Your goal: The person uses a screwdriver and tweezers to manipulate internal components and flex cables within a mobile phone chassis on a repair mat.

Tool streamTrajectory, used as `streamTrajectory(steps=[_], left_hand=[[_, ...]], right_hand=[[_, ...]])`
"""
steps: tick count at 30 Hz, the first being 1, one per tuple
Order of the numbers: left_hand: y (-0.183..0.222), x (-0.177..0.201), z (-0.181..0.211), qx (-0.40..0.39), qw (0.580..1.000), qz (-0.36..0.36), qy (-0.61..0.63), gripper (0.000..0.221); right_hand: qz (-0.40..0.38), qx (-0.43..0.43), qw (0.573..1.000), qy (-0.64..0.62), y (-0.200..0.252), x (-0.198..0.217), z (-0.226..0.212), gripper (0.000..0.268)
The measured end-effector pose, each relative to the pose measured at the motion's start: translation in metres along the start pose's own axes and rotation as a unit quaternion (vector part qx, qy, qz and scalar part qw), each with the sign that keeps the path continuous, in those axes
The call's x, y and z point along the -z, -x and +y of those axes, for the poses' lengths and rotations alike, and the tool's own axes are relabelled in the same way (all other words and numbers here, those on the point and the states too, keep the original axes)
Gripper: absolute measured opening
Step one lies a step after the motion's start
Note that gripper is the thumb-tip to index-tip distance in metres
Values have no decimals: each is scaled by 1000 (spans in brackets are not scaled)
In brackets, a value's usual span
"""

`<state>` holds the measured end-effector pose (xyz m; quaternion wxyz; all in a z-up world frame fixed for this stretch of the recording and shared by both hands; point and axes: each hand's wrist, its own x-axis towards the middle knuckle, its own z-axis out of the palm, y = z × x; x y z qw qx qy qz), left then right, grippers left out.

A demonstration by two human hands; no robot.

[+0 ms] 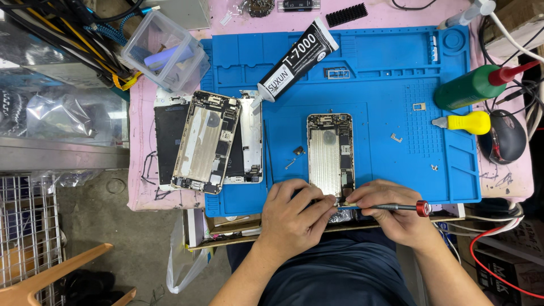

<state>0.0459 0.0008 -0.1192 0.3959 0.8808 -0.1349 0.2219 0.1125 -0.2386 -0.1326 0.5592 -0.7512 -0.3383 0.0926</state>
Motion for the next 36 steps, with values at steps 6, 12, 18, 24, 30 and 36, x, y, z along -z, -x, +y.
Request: streamTrajectory(steps=[6, 12, 18, 24, 30, 36], left_hand=[[-1, 0, 1, 2, 1000, 3, -1, 15], [-2, 0, 2, 3, 1000, 2, -3, 16], [-1, -1, 1, -5, 1000, 1, -6, 18], [-2, 0, 1, -9, 1000, 1, -6, 18], [-1, 1, 1, -3, 1000, 4, -3, 18], [-1, 2, 1, 1, 1000, 2, 6, 19]], right_hand=[[6, 8, 1000, 9, -1, -2, -2, 13], [4, 20, 1000, 15, -4, -3, -4, 12], [-7, 68, 997, 45, -7, -3, -5, 14], [-15, 63, 997, 51, -9, -1, -7, 14], [-7, 51, 999, 4, -7, 2, -3, 10], [-6, 33, 999, 11, -5, 1, -1, 11]])
